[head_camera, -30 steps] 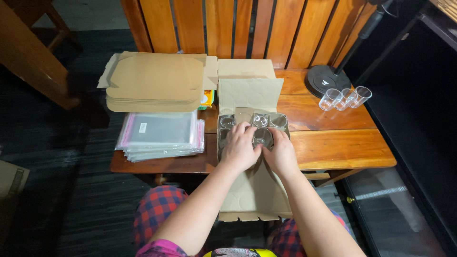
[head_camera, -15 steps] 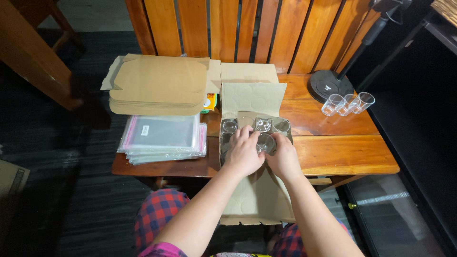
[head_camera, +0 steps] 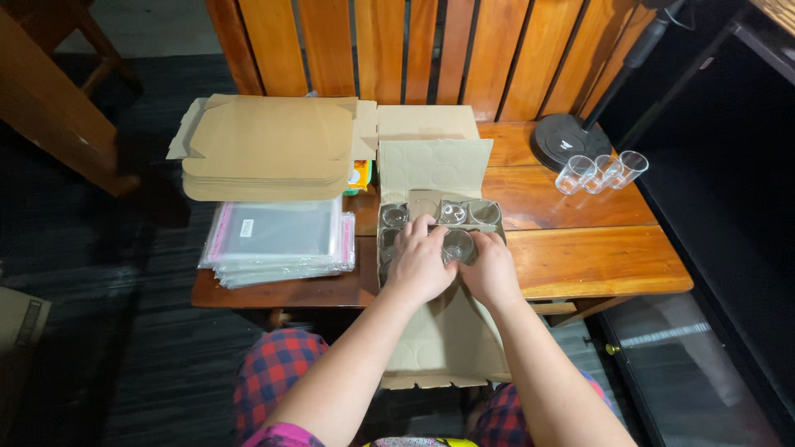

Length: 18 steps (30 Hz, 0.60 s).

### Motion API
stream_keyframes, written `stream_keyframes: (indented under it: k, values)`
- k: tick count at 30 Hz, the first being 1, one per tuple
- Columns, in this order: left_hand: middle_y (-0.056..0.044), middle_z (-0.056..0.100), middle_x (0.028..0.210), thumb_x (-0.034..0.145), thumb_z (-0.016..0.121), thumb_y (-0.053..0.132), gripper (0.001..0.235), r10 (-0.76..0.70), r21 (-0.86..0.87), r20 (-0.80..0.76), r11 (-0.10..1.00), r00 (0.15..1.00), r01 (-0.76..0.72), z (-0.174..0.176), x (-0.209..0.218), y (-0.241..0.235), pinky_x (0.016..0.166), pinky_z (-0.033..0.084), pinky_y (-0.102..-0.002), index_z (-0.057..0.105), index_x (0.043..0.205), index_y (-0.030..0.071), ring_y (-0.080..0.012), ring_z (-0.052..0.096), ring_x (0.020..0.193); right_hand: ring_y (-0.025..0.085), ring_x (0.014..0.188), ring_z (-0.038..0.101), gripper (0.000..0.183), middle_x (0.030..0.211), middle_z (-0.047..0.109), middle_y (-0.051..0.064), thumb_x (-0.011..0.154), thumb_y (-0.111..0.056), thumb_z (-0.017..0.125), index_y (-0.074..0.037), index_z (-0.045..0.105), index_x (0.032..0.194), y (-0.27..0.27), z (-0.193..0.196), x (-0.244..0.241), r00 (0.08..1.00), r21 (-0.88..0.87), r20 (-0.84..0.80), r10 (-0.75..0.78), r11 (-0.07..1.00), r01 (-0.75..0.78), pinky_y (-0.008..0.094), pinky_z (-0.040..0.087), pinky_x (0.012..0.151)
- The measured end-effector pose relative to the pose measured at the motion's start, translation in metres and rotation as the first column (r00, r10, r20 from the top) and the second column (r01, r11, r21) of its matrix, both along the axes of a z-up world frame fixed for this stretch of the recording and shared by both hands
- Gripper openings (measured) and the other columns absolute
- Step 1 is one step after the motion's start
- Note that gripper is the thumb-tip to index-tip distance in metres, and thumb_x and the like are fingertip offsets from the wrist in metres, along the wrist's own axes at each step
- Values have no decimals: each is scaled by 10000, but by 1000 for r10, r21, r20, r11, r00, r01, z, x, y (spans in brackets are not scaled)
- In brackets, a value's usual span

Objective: The person opens a cardboard box containing small clear glasses and removes them one by one. They place each glass on a wooden bench next to the box, arranging them in rows until all glasses are out of the box.

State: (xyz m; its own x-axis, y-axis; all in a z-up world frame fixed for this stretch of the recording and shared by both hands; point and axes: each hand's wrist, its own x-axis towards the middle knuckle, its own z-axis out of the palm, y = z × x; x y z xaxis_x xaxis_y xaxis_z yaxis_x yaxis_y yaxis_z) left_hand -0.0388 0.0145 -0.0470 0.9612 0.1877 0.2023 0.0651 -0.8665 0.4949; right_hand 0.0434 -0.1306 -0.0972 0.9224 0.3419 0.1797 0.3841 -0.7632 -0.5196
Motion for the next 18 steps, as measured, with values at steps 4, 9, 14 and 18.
stream_keyframes:
  k: [4, 9, 14, 18]
  values:
    - [-101, 482, 1356, 776, 804, 318, 605, 1, -25, 7, 1000, 1000, -1, -4, 2, 2, 1154, 359, -484, 657, 1312, 79, -314, 446, 1343, 364, 1146, 694, 589, 1267, 620, 87, 656, -163, 862, -106, 724, 1226, 1, 11, -4, 1000, 45, -11, -5, 999, 6, 434, 594, 981]
    - [-112, 503, 1334, 698, 864, 297, 623, -11, -53, 143, 998, 990, 18, -19, 10, 7, 1108, 416, -499, 681, 1252, 82, -348, 475, 1311, 365, 1139, 692, 609, 1283, 626, 84, 619, -182, 903, -96, 732, 1198, -3, 28, -9, 1000, 166, -28, 13, 986, -8, 436, 602, 970]
    - [-95, 557, 1276, 730, 861, 241, 620, -46, -166, 153, 984, 987, 72, 4, 8, 1, 1052, 476, -453, 648, 1301, 126, -329, 584, 1229, 350, 1152, 691, 584, 1273, 640, 42, 627, -185, 920, -140, 752, 1184, -12, 51, -16, 1000, 178, -24, -14, 984, 18, 439, 590, 1003]
    - [-123, 638, 1216, 782, 830, 233, 671, -100, -336, 164, 930, 981, 151, 37, 2, -12, 959, 559, -433, 569, 1399, 187, -320, 690, 1133, 316, 1115, 704, 562, 1225, 707, 92, 676, -108, 888, -176, 746, 1216, -24, 82, -26, 987, 422, -152, -44, 900, 106, 398, 607, 936]
